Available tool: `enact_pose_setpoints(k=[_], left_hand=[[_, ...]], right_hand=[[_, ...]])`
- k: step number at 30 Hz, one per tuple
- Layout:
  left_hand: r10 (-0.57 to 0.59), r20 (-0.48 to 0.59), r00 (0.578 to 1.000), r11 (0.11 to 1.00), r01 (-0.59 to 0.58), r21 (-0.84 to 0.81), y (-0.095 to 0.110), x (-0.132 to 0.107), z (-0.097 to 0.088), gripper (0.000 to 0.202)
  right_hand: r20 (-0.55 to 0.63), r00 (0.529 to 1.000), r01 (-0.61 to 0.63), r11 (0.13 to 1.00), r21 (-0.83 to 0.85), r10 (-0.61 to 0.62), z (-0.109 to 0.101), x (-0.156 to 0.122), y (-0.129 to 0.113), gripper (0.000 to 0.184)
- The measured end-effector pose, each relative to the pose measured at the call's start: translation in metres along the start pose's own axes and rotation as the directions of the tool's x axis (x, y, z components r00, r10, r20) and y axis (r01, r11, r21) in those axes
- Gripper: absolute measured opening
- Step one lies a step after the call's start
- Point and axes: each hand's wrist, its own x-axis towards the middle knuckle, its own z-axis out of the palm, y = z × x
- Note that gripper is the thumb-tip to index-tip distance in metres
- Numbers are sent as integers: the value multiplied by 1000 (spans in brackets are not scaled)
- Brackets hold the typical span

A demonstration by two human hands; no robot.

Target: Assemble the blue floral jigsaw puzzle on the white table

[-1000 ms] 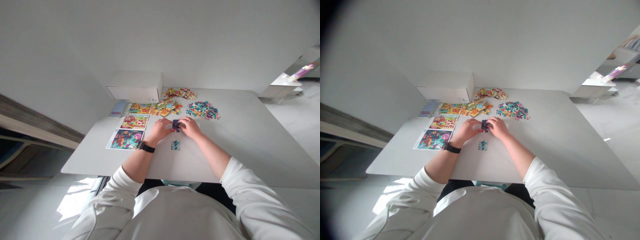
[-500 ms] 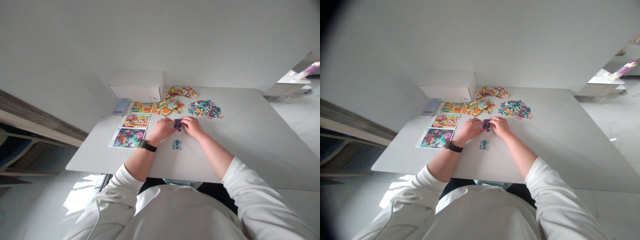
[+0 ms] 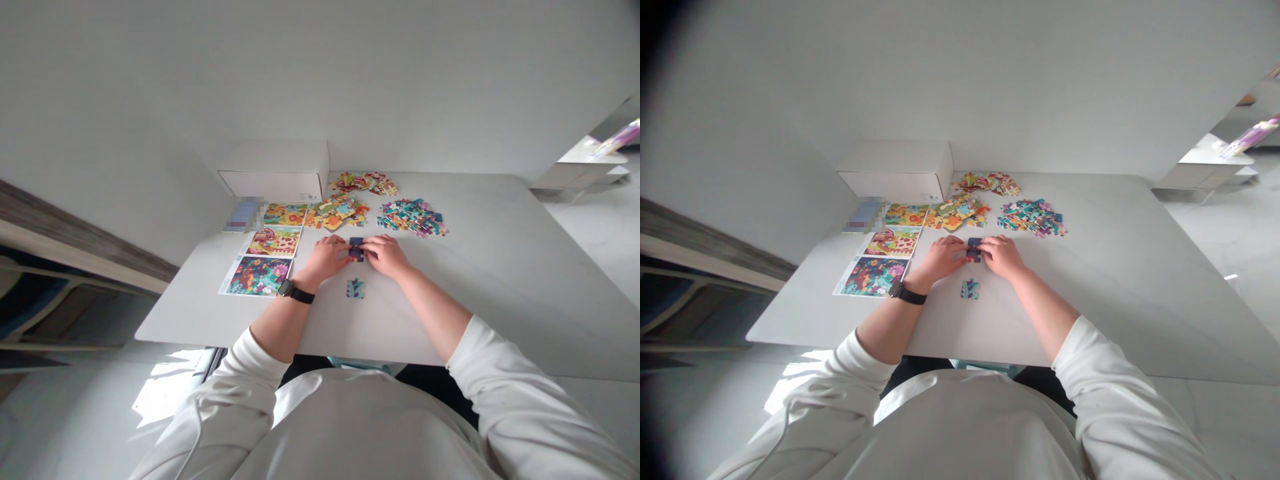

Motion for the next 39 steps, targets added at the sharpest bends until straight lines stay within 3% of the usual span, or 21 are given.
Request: enact_pose_setpoints(k=[17, 27, 31, 39], left_hand=[[20, -10, 1000, 1000, -20, -11, 0, -1, -1, 25], [160, -37, 986, 986, -161, -46, -4, 2, 1, 36], [168, 8, 986, 986, -168, 6, -6, 2, 3, 34], [174, -18, 985, 985, -174, 10, -7, 2, 0, 32]], right_hand=[[-22, 1000, 6, 1000, -12, -6, -3, -7, -5, 30], [66, 997, -26, 999, -38, 29, -9, -7, -14, 28], [91, 995, -24, 999, -49, 29, -12, -6, -16, 28], [136, 990, -26, 997, -72, 36, -13, -6, -17, 33]])
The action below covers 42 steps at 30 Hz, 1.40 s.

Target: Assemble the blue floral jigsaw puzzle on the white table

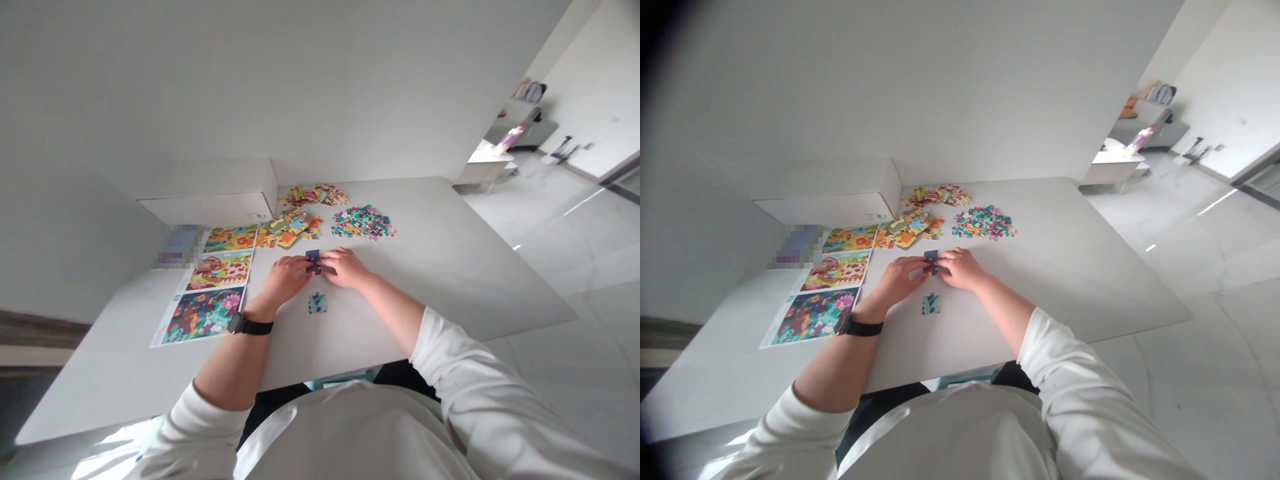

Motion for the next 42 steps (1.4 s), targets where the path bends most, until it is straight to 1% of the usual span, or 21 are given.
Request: enact_pose_setpoints(k=[3, 6, 9, 14, 18, 22, 25, 32, 36, 42], left_hand=[[60, 9, 998, 997, -59, -53, 2, -2, -5, 36], [128, 39, 991, 985, -122, -123, 2, -5, -7, 50], [162, 89, 983, 976, -146, -162, 1, -8, -4, 63], [149, 174, 973, 984, -128, -124, 1, -10, 2, 67], [143, 213, 967, 987, -124, -99, 0, -10, 1, 67], [111, 243, 964, 993, -96, -71, -4, -12, 0, 70], [94, 247, 964, 995, -80, -64, -5, -13, -1, 72], [99, 245, 964, 993, -80, -86, -3, -12, -4, 74], [104, 231, 967, 991, -81, -108, -3, -12, -6, 73], [102, 237, 966, 990, -75, -124, -2, -13, -9, 71]], right_hand=[[4, 1000, 15, 1000, 14, -15, -1, 0, 1, 34], [-17, 1000, 22, 999, 43, -22, -1, 0, 2, 33], [-48, 999, 20, 997, 76, -16, -2, 0, 3, 32], [-106, 994, 3, 993, 116, 9, -4, -3, 11, 28], [-140, 989, -30, 990, 141, 50, -7, -6, 19, 25], [-156, 986, -35, 987, 156, 60, -10, -7, 23, 22], [-151, 986, -41, 985, 165, 66, -11, -7, 24, 20], [-123, 989, -69, 987, 146, 88, -8, -5, 25, 17], [-109, 989, -81, 988, 135, 96, -7, -5, 25, 16], [-86, 991, -91, 988, 126, 102, -5, -5, 24, 18]])
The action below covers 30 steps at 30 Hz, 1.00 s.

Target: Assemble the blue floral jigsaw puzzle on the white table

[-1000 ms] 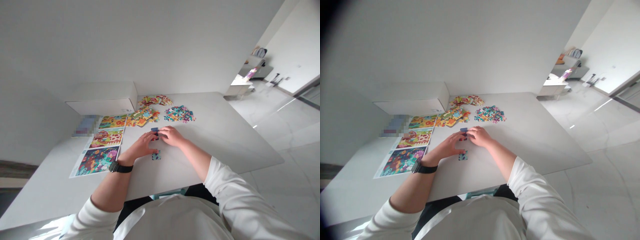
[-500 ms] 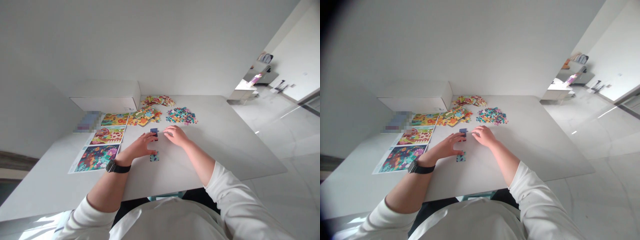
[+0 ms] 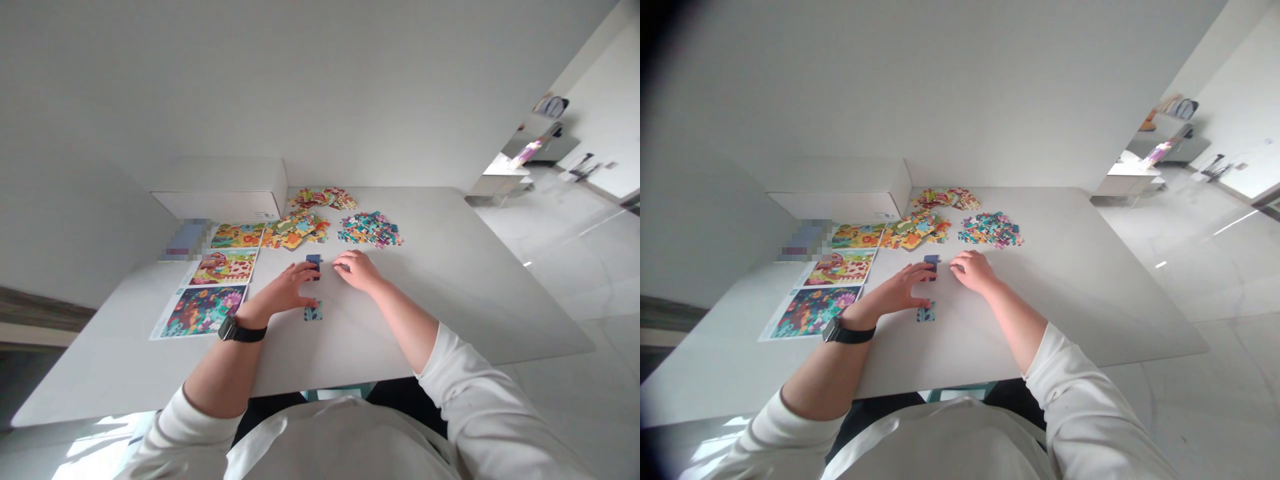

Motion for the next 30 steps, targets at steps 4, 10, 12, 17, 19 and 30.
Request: enact_pose_setpoints(k=[4, 10, 12, 17, 19, 30], left_hand=[[-5, -21, 1000, 1000, 5, 2, 2, -2, -1, 70], [-13, -115, 993, 1000, 14, 10, 7, -3, -3, 59], [-14, -153, 988, 1000, 16, 9, 10, -2, -4, 54], [-19, -200, 980, 1000, 21, 11, 18, 1, -7, 43], [-16, -216, 976, 1000, 18, 9, 20, 1, -8, 41], [-20, -220, 975, 1000, 19, -4, 19, 3, -4, 36]], right_hand=[[-47, 998, -48, 999, -14, 47, -8, 3, 11, 21], [-247, 942, -266, 955, -133, 228, -29, 5, 42, 33], [-212, 953, -253, 955, -158, 217, -28, 5, 47, 35], [-164, 955, -276, 942, -190, 247, -19, 6, 48, 37], [-202, 932, -341, 920, -194, 302, -17, 5, 49, 36], [-208, 915, -386, 898, -211, 345, -11, 7, 53, 36]])
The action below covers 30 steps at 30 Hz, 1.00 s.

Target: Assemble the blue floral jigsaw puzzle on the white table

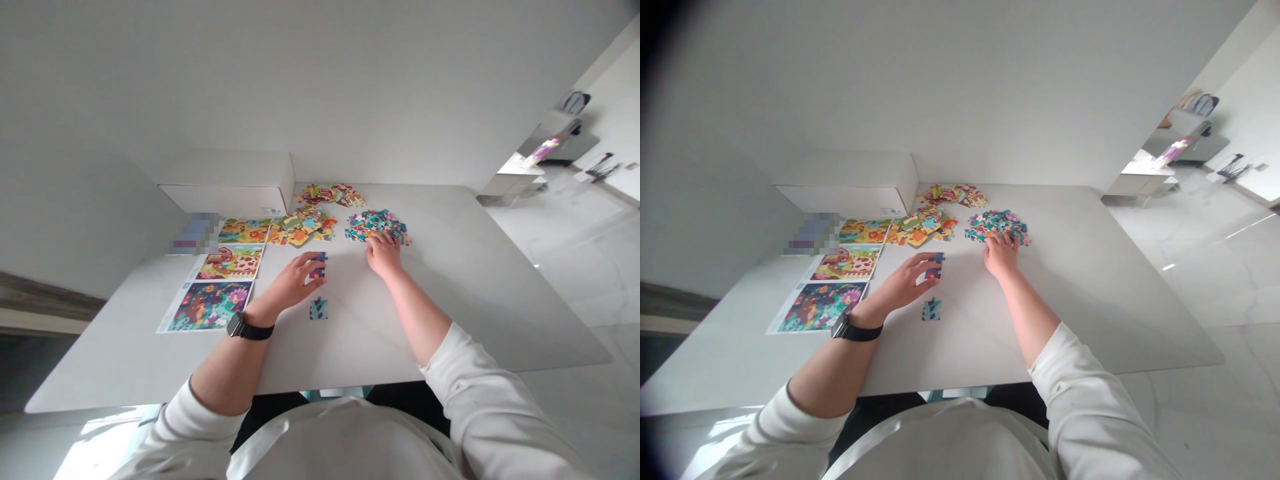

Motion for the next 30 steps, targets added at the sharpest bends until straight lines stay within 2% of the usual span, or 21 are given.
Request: enact_pose_setpoints(k=[3, 8, 11, 18, 22, 24, 27, 30], left_hand=[[4, -1, 1000, 1000, -4, -5, 0, 0, 0, 36], [7, -8, 1000, 1000, -7, -16, 2, 1, -1, 34], [12, -7, 1000, 1000, -12, -20, 3, 1, -1, 33], [3, 13, 1000, 1000, -3, -22, 0, 1, 2, 36], [2, 13, 1000, 1000, -2, -15, 2, 1, 1, 37], [2, 14, 1000, 1000, -2, -17, 4, 2, 0, 37], [3, 12, 1000, 1000, -3, -20, 5, 2, -1, 37], [7, 2, 1000, 1000, -7, -24, 4, 1, 0, 37]], right_hand=[[16, 1000, 11, 1000, 13, -11, -3, 0, -3, 40], [31, 989, 143, 987, 76, -145, -8, -2, -8, 35], [17, 985, 167, 983, 79, -169, -7, -3, -9, 34], [40, 997, 66, 998, 13, -66, -9, -7, -13, 31], [-38, 997, -71, 996, -55, 69, -12, -4, -11, 37], [-70, 993, -100, 994, -52, 96, -14, -1, -6, 34], [-106, 986, -121, 992, 42, 125, -17, 6, 7, 31], [-181, 960, -170, 957, 233, 215, -17, 14, 27, 37]])
